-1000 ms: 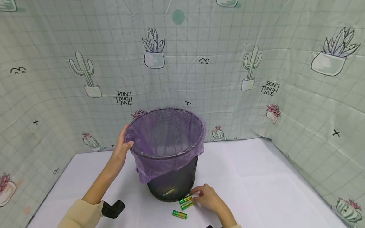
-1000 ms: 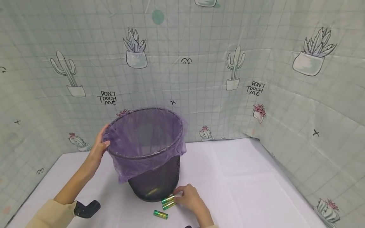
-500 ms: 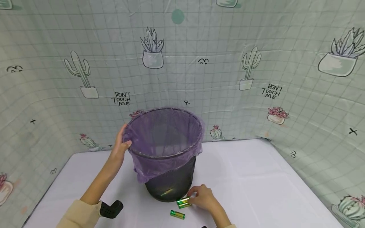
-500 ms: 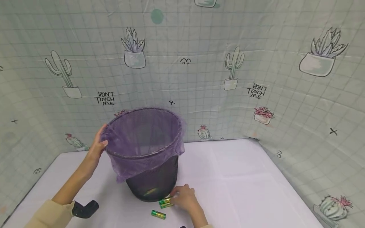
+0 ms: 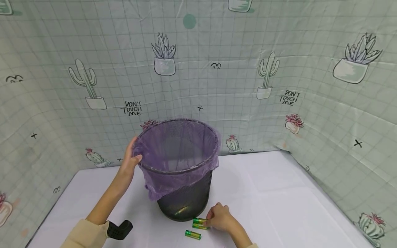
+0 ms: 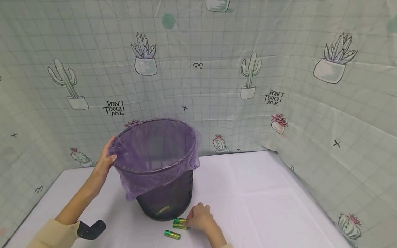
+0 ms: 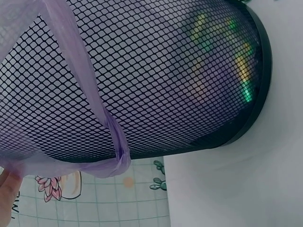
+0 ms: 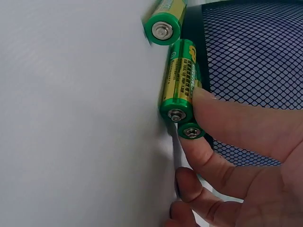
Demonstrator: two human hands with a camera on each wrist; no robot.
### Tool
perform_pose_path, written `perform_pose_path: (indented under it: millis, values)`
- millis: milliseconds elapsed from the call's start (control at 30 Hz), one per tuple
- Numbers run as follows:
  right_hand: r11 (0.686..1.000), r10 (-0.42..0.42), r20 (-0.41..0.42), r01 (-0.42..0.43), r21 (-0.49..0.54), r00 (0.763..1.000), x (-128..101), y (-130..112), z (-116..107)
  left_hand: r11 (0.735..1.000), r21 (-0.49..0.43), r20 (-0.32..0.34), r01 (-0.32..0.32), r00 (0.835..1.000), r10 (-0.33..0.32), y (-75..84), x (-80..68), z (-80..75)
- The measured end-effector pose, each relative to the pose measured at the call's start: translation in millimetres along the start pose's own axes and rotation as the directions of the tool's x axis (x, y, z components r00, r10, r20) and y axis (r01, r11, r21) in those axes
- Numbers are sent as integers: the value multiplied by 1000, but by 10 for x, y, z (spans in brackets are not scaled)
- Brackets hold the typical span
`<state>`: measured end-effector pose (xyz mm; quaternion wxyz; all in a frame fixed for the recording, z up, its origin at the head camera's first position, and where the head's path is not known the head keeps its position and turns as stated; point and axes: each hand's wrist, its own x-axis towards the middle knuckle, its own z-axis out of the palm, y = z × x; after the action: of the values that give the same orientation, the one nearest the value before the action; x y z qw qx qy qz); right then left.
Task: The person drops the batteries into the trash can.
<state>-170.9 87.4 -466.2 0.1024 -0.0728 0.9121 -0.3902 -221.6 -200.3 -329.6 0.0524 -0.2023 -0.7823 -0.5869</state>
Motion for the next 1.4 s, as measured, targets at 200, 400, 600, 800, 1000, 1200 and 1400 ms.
perform_pose_path:
  millis: [200, 400, 600, 800, 1000, 1200, 1400]
  values:
    - [998, -26, 21, 25, 59, 999, -29, 55, -30, 1000, 5, -5, -3, 1000, 3, -15, -5, 3]
    - [980, -68, 34, 60, 187, 997, -86, 127, -129, 1000, 11, -10, 3, 1000, -3, -21, 9, 15]
    - [946, -121, 6, 113, 302, 993, -152, 89, -356, 1000, 12, -4, -1, 1000, 1, -13, 19, 18]
    - [922, -159, -26, 158, 353, 987, -304, -116, -737, 1000, 0, -6, -11, 1000, 11, -5, 30, 26]
    - [903, -217, -108, 241, 356, 970, -442, -378, -1056, 1000, -6, -7, -5, 1000, 5, -7, 42, 43]
    - [868, -308, -241, 375, 324, 921, -469, -660, -1282, 1000, 8, -8, -3, 1000, 4, -3, 60, 39]
    - [871, -382, -365, 463, 164, 849, -365, -923, -1394, 1000, 12, -12, -5, 1000, 5, -6, 62, 22]
